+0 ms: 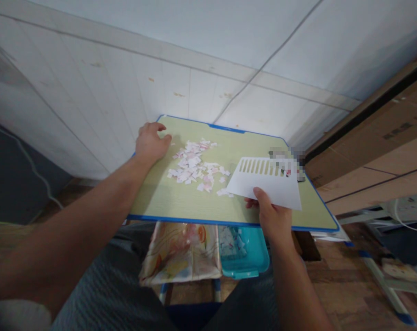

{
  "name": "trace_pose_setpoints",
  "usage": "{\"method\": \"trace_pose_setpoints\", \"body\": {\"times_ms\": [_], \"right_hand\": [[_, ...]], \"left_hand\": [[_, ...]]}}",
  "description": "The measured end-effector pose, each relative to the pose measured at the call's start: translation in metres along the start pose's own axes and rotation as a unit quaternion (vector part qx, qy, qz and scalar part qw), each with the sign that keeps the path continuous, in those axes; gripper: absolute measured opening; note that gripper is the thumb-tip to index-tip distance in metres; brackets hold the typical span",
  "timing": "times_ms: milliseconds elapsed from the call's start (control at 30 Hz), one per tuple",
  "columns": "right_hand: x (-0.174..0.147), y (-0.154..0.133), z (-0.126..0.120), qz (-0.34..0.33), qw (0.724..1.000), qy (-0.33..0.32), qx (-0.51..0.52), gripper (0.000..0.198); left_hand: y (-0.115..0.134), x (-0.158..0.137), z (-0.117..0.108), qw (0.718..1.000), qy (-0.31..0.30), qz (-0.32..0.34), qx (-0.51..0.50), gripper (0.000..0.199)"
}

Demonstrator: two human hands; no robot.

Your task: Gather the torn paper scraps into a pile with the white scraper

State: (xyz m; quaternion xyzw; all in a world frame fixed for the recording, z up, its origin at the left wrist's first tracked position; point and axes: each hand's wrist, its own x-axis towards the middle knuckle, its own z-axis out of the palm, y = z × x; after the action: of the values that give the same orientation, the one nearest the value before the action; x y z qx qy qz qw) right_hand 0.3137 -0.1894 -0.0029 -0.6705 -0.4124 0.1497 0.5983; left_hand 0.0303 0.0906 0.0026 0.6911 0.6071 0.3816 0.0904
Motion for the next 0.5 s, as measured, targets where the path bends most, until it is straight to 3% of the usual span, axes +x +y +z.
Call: {"method": "trace_pose_setpoints", "body": {"times_ms": [200, 500], "right_hand": [[0.002, -0.004, 0.001, -0.008, 0.999, 0.021, 0.032, 0.017], [0.008, -0.009, 0.017, 0.011, 1.000, 0.011, -0.015, 0.028]], "left_hand": [[0.005, -0.003, -0.005, 1.000, -0.014, -0.006, 0.013, 0.028], [-0.001, -0.001, -0.002, 1.000, -0.006, 0.001, -0.013, 0.032]]}}
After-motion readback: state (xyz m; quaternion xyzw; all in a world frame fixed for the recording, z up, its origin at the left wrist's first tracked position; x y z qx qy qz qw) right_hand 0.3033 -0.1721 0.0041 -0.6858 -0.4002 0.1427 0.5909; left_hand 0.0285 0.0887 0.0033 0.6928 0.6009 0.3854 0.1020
